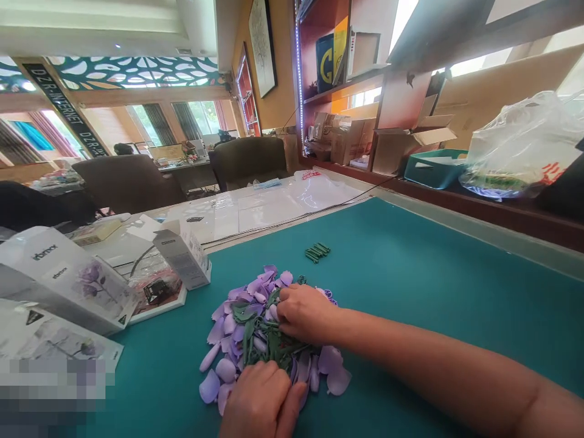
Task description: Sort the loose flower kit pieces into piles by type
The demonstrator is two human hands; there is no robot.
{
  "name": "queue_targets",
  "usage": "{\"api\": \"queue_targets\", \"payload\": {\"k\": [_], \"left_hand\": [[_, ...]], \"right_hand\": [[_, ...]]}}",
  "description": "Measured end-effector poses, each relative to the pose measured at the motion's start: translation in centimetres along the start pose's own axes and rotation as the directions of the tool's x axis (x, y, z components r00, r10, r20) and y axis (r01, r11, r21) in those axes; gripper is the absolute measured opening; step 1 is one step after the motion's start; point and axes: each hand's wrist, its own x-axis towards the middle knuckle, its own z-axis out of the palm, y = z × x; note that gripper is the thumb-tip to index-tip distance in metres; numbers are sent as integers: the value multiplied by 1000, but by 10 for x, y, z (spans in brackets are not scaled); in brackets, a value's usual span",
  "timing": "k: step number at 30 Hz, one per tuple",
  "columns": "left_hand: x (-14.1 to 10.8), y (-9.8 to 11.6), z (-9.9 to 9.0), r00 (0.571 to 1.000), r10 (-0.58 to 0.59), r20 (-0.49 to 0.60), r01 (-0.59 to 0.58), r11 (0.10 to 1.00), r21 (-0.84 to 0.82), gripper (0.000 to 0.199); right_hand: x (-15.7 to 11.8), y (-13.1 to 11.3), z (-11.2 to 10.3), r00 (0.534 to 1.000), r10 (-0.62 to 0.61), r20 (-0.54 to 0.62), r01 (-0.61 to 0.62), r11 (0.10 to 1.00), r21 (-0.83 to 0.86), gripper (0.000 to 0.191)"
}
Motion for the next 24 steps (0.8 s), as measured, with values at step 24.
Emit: {"api": "queue_targets", "payload": {"k": [24], "left_hand": [[-7, 14, -7, 979, -164, 120, 181, 972, -148, 43]], "right_hand": [[-3, 69, 11, 925, 368, -96, -227, 736, 638, 24]]}}
